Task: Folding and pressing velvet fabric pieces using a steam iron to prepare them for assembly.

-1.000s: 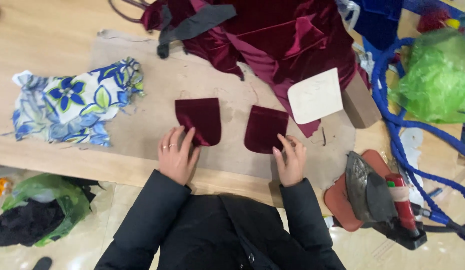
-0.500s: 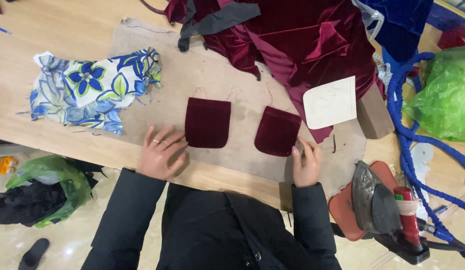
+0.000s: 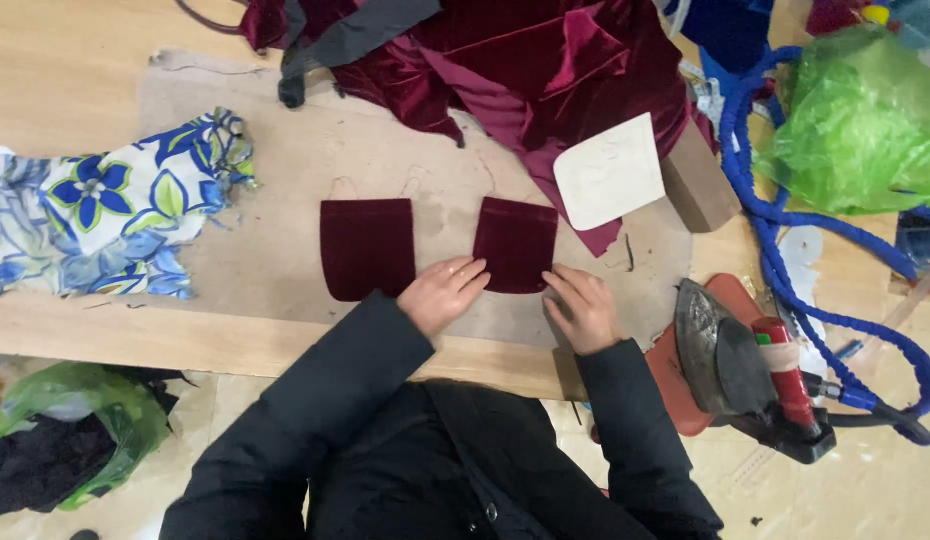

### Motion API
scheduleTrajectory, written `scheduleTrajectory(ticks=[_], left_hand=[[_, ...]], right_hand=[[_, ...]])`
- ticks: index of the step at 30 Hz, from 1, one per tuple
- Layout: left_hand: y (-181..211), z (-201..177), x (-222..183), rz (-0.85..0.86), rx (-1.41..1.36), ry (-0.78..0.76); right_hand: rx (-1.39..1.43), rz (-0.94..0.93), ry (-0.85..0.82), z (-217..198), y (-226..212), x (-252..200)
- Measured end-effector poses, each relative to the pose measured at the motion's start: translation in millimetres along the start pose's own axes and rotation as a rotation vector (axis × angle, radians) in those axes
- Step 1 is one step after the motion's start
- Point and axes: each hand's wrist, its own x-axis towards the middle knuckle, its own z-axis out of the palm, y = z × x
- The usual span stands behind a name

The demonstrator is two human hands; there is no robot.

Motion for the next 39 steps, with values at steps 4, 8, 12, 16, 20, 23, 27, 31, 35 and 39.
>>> scheduleTrajectory(ticks=[4, 8, 12, 16, 20, 23, 27, 31, 35, 39], left_hand=[[-20, 47, 0, 0.077, -0.006, -0.008], [-25, 12, 20, -0.086, -0.217, -0.035], [-5, -51, 52, -0.435, -0.591, -0.05], [2, -56, 64, -0.814, -0.776, -0.088], [-29, 7, 35, -0.723, -0.336, -0.034], [-27, 2, 18, -0.604, -0.134, 0.028], [-17, -29, 15, -0.553, -0.17, -0.041], [-12, -21, 16, -0.462, -0.049, -0.135], [-9, -11, 21, -0.427, -0.003, -0.153], [-10, -4, 16, -0.422, -0.003, -0.195]], right_hand=[[-0.042, -0.092, 0.004, 12, 8, 6], [-0.002, -0.038, 0.021, 4, 1, 18], [0.452, 0.247, 0.076, -30, -31, 21], [0.838, 0.714, 0.035, -26, -43, 14], [0.6, 0.742, 0.053, 19, -14, 2], [0.434, 0.698, 0.103, 6, -27, 5], [0.345, 0.633, 0.13, 4, -21, 2], [0.303, 0.537, 0.102, 8, -27, 6], [0.318, 0.417, 0.02, 16, -55, 21], [0.202, 0.289, -0.024, 43, -55, 34]])
